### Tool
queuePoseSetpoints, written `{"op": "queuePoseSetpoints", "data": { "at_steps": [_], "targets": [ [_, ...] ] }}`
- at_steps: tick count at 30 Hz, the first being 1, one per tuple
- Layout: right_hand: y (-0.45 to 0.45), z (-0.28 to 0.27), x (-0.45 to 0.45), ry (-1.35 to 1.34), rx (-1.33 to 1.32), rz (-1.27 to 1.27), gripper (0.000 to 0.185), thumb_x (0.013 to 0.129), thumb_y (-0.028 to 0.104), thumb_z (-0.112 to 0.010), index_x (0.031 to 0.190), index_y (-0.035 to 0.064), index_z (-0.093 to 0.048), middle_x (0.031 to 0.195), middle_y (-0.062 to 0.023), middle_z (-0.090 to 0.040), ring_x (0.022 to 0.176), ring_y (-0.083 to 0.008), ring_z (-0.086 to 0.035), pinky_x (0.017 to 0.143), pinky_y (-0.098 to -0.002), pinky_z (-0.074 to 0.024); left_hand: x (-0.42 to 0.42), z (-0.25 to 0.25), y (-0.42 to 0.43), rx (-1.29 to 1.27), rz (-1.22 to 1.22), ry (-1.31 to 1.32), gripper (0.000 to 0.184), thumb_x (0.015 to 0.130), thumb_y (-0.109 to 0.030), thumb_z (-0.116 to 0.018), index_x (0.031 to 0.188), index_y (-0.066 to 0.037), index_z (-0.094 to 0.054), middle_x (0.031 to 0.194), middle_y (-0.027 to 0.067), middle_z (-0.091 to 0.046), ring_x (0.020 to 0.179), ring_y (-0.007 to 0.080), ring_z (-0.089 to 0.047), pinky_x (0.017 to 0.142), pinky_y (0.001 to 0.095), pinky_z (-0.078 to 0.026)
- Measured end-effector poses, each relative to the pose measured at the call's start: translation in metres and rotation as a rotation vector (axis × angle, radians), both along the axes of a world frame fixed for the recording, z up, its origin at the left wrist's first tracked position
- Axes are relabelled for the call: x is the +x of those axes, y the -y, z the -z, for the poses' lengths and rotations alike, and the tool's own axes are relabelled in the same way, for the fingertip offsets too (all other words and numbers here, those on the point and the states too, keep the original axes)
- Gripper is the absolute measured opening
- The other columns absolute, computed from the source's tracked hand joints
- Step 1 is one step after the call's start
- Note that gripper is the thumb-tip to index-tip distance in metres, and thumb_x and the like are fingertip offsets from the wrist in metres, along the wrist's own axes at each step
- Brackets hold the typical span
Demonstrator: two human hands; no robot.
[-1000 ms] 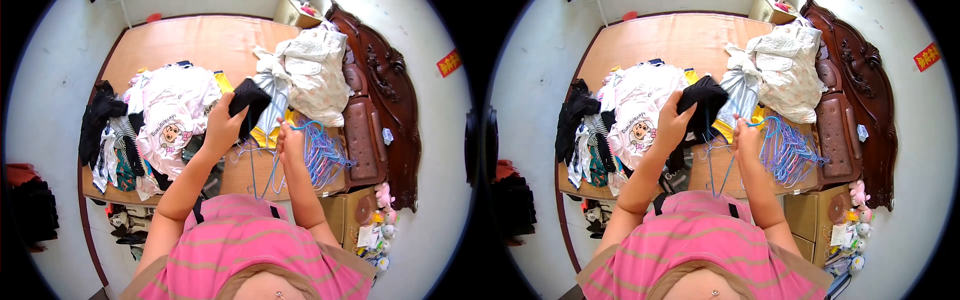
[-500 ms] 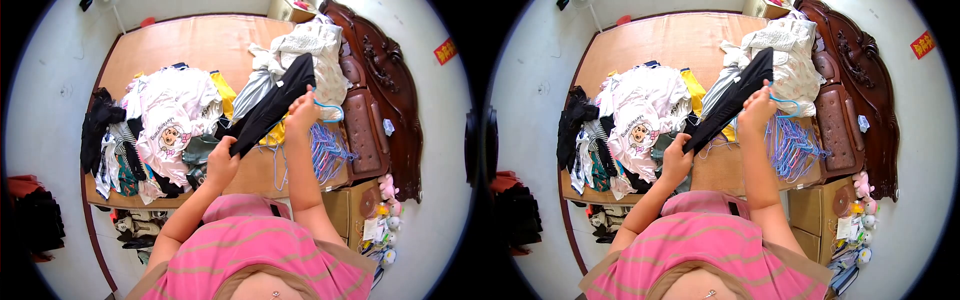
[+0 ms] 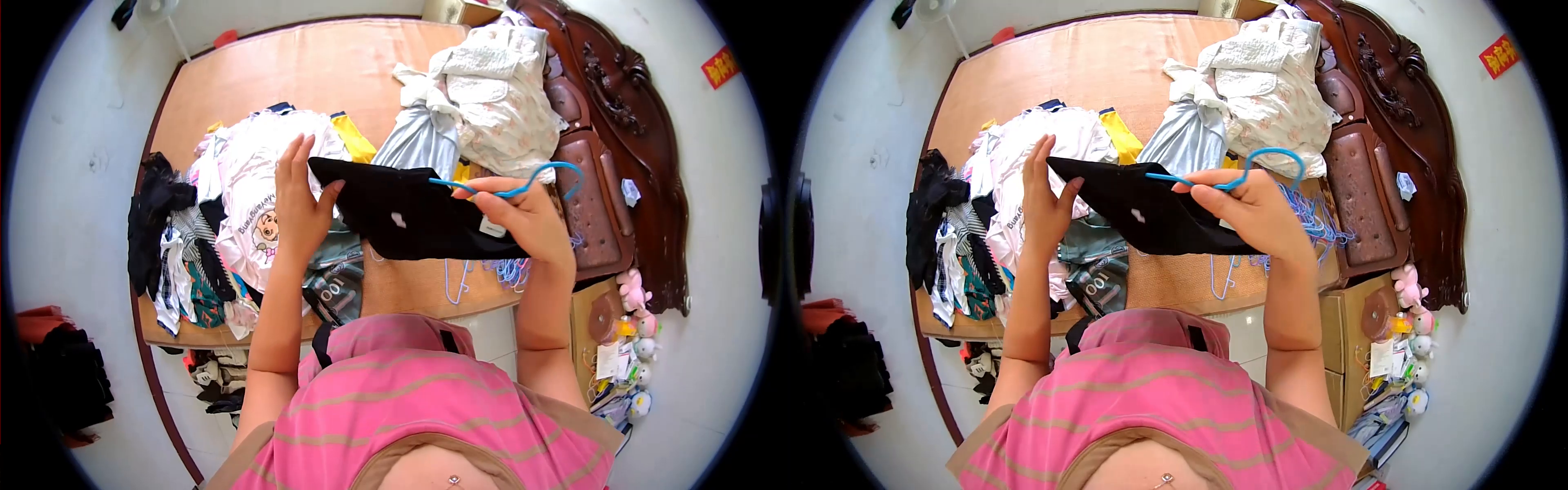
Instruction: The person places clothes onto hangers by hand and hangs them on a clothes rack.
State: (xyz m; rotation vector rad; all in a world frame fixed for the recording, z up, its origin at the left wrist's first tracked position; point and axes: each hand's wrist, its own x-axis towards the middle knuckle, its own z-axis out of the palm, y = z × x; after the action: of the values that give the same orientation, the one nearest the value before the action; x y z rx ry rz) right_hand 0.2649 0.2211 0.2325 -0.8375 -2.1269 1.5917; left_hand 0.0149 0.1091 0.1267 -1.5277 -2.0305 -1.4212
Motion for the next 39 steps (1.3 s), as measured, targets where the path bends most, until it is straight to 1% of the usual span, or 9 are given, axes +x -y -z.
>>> {"op": "queuePoseSetpoints", "data": {
  "at_steps": [3,7,13,16,23,28,33,36,39],
  "targets": [
    [-0.015,0.001,0.016,-0.104,0.127,0.018,0.020,0.089,0.015,-0.058,0.097,-0.0010,-0.067,0.071,0.0064,-0.055,0.064,0.0000,-0.042,0.056,-0.0170,-0.0323,-0.015,0.020,-0.001,-0.308,0.196,0.349,0.021,0.078,-0.012,-0.067,0.094,0.001,-0.062,0.082,0.0161,-0.062,0.078,0.0352,-0.059,0.070,0.0361,-0.046],
    [-0.026,-0.016,0.050,-0.039,0.128,0.179,0.019,0.087,0.015,-0.059,0.089,-0.0021,-0.067,0.078,-0.0013,-0.065,0.069,-0.0062,-0.053,0.064,-0.0227,-0.0416,-0.025,0.010,0.023,-0.045,0.047,0.235,0.012,0.079,-0.006,-0.062,0.088,0.002,-0.063,0.075,0.0151,-0.059,0.069,0.0312,-0.058,0.065,0.0326,-0.045],
    [-0.044,0.067,0.013,0.008,0.070,0.252,0.023,0.088,0.019,-0.058,0.084,-0.0019,-0.068,0.064,0.0024,-0.057,0.057,-0.0040,-0.045,0.051,-0.0220,-0.0345,-0.020,0.039,0.031,-0.020,-0.175,0.209,0.011,0.075,-0.001,-0.063,0.086,0.001,-0.063,0.070,0.0132,-0.056,0.066,0.0240,-0.057,0.063,0.0293,-0.044],
    [-0.022,0.040,0.001,-0.085,-0.018,0.343,0.021,0.088,0.017,-0.059,0.086,-0.0013,-0.068,0.063,0.0044,-0.054,0.057,-0.0022,-0.042,0.051,-0.0205,-0.0323,0.011,0.041,0.031,-0.188,-0.136,0.301,0.026,0.073,-0.005,-0.069,0.098,-0.004,-0.063,0.090,0.0118,-0.058,0.078,0.0274,-0.057,0.066,0.0337,-0.044],
    [-0.002,0.063,-0.041,-0.228,-0.584,0.060,0.018,0.088,0.018,-0.060,0.097,0.0029,-0.062,0.056,0.0076,-0.043,0.040,0.0009,-0.029,0.035,-0.0186,-0.0175,0.065,0.016,0.003,-0.151,0.308,-0.459,0.049,0.069,-0.021,-0.072,0.117,-0.023,-0.059,0.130,0.0051,-0.043,0.122,0.0260,-0.037,0.105,0.0472,-0.027],
    [-0.010,0.072,-0.046,-0.360,-0.756,0.147,0.013,0.090,0.015,-0.055,0.098,0.0046,-0.054,0.055,0.0080,-0.037,0.038,0.0000,-0.025,0.034,-0.0191,-0.0149,0.054,0.030,-0.006,-0.032,0.357,-0.403,0.025,0.063,-0.010,-0.065,0.089,-0.012,-0.065,0.096,-0.0012,-0.062,0.108,0.0183,-0.055,0.106,0.0481,-0.031],
    [-0.023,0.110,-0.066,-0.388,-0.759,0.352,0.011,0.090,0.013,-0.051,0.097,0.0047,-0.052,0.056,0.0080,-0.034,0.039,-0.0006,-0.025,0.034,-0.0191,-0.0158,0.081,0.020,0.004,0.106,0.588,-0.361,0.006,0.066,-0.006,-0.060,0.069,-0.010,-0.063,0.061,0.0014,-0.054,0.070,0.0167,-0.059,0.099,0.0480,-0.039],
    [-0.028,0.114,-0.077,-0.393,-0.796,0.534,0.008,0.089,0.012,-0.051,0.095,0.0065,-0.052,0.056,0.0083,-0.033,0.040,-0.0015,-0.024,0.035,-0.0201,-0.0155,0.118,0.021,0.021,-0.076,0.913,-0.593,0.014,0.068,-0.009,-0.059,0.082,-0.010,-0.063,0.079,0.0026,-0.059,0.082,0.0180,-0.060,0.099,0.0495,-0.039],
    [-0.026,0.111,-0.080,-0.574,-0.873,0.453,0.003,0.089,0.011,-0.049,0.090,0.0092,-0.047,0.057,0.0064,-0.034,0.040,-0.0036,-0.024,0.035,-0.0212,-0.0162,0.113,0.013,0.012,-0.090,0.789,-0.355,0.026,0.068,-0.007,-0.057,0.093,-0.010,-0.061,0.101,0.0067,-0.057,0.098,0.0215,-0.057,0.101,0.0511,-0.035]
  ]
}}
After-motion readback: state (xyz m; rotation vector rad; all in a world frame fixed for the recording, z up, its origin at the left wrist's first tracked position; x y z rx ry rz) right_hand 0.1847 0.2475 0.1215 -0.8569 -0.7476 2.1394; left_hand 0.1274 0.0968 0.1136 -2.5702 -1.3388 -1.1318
